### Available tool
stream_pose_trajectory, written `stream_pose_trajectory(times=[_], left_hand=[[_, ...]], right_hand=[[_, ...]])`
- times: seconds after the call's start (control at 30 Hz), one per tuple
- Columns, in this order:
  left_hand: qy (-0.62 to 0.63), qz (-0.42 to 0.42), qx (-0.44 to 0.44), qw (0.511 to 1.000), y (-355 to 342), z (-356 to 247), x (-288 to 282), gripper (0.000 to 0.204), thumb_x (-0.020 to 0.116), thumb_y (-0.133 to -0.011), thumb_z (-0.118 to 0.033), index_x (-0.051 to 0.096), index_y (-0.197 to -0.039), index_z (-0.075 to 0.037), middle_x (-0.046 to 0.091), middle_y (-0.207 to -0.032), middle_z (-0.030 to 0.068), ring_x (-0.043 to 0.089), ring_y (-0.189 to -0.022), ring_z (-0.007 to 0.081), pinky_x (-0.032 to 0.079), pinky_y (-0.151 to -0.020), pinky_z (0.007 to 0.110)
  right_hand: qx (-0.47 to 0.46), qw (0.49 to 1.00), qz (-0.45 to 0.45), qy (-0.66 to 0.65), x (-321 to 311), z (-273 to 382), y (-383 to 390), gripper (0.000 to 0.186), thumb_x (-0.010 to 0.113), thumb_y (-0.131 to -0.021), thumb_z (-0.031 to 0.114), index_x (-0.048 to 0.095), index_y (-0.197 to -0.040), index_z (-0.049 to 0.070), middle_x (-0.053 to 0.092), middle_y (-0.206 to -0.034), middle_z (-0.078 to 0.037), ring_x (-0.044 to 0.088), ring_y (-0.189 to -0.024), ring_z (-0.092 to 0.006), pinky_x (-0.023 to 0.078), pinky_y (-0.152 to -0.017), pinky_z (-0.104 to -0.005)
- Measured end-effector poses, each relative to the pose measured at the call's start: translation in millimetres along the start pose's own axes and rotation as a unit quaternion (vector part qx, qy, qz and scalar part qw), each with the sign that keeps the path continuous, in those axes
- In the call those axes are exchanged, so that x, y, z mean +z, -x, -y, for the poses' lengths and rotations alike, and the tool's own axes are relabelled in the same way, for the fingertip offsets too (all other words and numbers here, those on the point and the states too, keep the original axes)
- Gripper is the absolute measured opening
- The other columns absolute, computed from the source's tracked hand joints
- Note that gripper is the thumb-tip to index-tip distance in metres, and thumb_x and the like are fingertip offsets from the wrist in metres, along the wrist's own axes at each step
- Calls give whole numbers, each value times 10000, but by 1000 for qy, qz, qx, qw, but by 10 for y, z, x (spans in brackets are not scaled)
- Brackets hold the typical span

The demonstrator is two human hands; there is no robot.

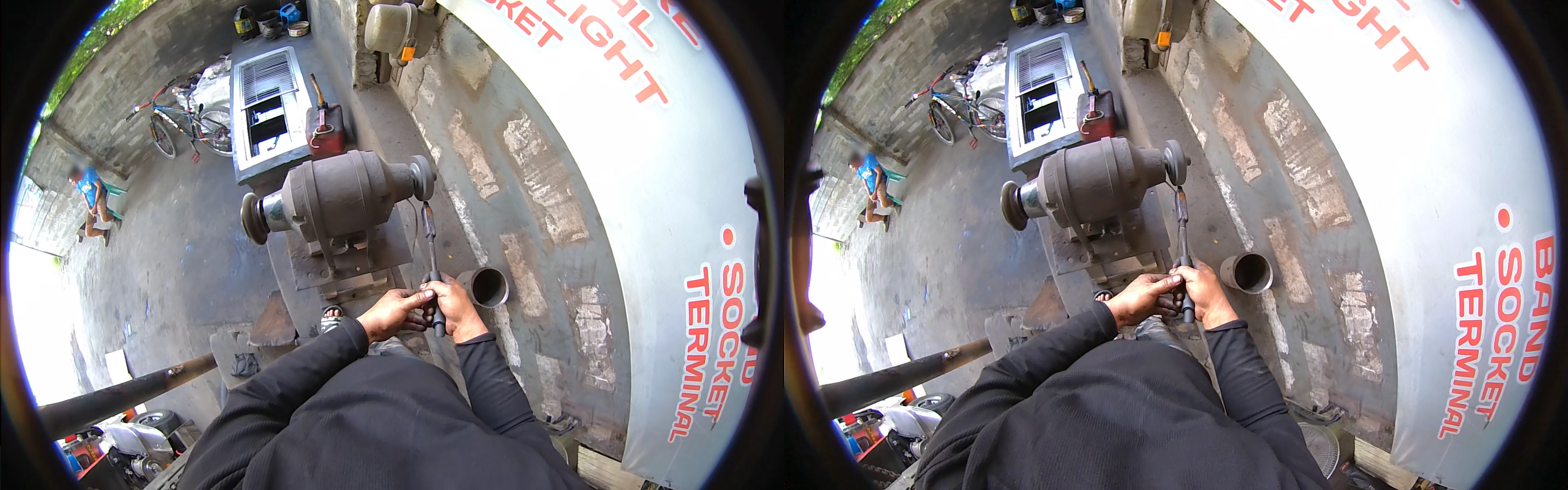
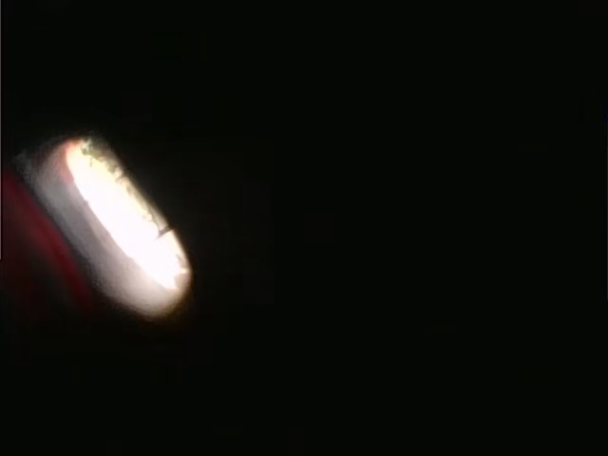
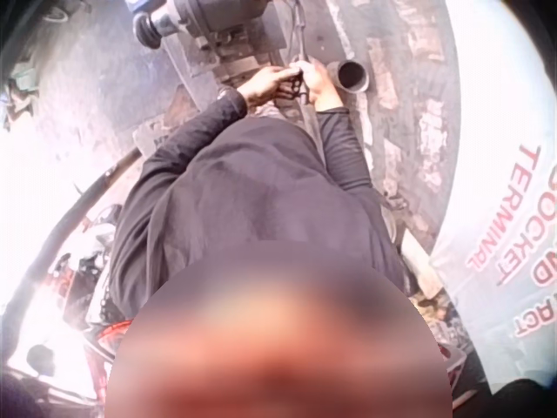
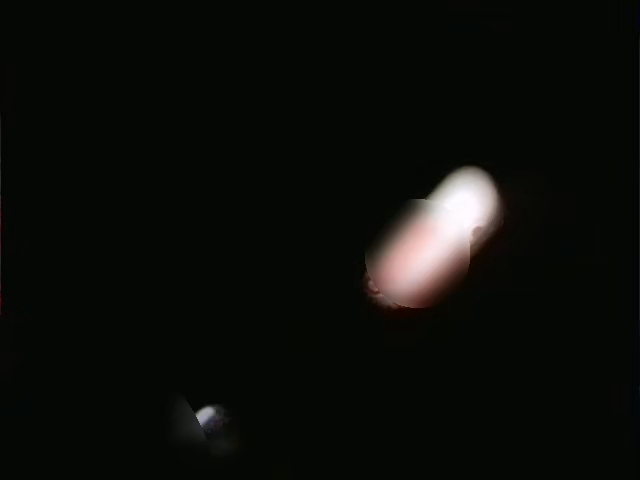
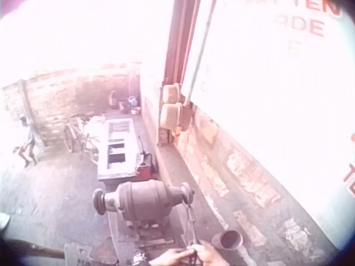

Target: The person uses a screwdriver to tighten screws on a small electric motor placed on a workbench. They repeatedly adjust the screwdriver and reposition the motor while working. Another person is visible nearby working on a separate task.

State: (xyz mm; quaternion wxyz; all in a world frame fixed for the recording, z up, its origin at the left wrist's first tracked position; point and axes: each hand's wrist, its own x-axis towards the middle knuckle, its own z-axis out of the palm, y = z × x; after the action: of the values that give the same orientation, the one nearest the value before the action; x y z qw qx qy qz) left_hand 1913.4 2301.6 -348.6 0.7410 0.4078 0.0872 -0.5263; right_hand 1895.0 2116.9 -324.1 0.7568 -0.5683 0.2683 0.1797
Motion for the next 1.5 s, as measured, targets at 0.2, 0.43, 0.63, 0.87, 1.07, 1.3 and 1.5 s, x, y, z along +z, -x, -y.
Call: stream_pose_trajectory(times=[0.2,0.43,0.63,0.87,1.07,1.3,1.5], left_hand=[[-1,13,5,1000,-11,-25,3,460,701,-1110,-479,686,-1264,-46,724,-1044,40,698,-882,149,628,-832,359],[22,27,-3,999,-121,70,-13,493,719,-1108,-432,656,-1387,-30,725,-1121,51,706,-926,170,636,-889,374],[-210,135,60,966,-22,33,-53,691,889,-980,-265,612,-1539,30,738,-1399,104,688,-1274,197,544,-1115,344],[-156,-206,128,958,-98,207,-722,350,742,-1033,-245,760,-1276,6,798,-1092,96,736,-946,188,583,-811,351],[-150,-338,253,894,-370,67,-1491,372,664,-1112,-295,722,-1294,24,770,-1034,100,729,-841,188,574,-748,358],[-510,-432,434,604,-587,175,-1882,571,523,-1181,-380,741,-1062,134,760,-1043,369,699,-847,503,544,-791,558],[-899,-392,53,188,-866,-120,-2480,538,552,-1090,-237,563,-1592,-43,821,-1014,23,777,-787,170,588,-642,385]], right_hand=[[-6,1000,5,27,-27,31,-31,101,645,-980,142,688,-1010,56,639,-774,-20,581,-570,-127,470,-494,-301],[-69,993,5,94,-133,-35,-47,96,662,-964,135,686,-974,42,666,-833,-16,618,-721,-126,508,-649,-306],[-225,942,59,243,-317,-46,511,162,776,-919,79,708,-1054,21,720,-944,-51,677,-885,-152,566,-838,-335],[-177,974,71,121,-359,-333,966,104,764,-965,18,697,-1042,38,632,-801,25,587,-670,-80,501,-667,-273],[-139,972,-88,170,-475,-872,1402,333,823,-933,80,707,-1217,-50,745,-950,-76,690,-824,-179,570,-812,-321],[144,921,-349,99,-342,-2613,2371,184,777,-875,138,701,-941,-16,707,-770,-140,697,-732,-275,548,-708,-430],[140,860,-444,206,34,-4114,3447,121,718,-837,118,705,-857,0,635,-697,-178,706,-781,-397,556,-718,-526]])
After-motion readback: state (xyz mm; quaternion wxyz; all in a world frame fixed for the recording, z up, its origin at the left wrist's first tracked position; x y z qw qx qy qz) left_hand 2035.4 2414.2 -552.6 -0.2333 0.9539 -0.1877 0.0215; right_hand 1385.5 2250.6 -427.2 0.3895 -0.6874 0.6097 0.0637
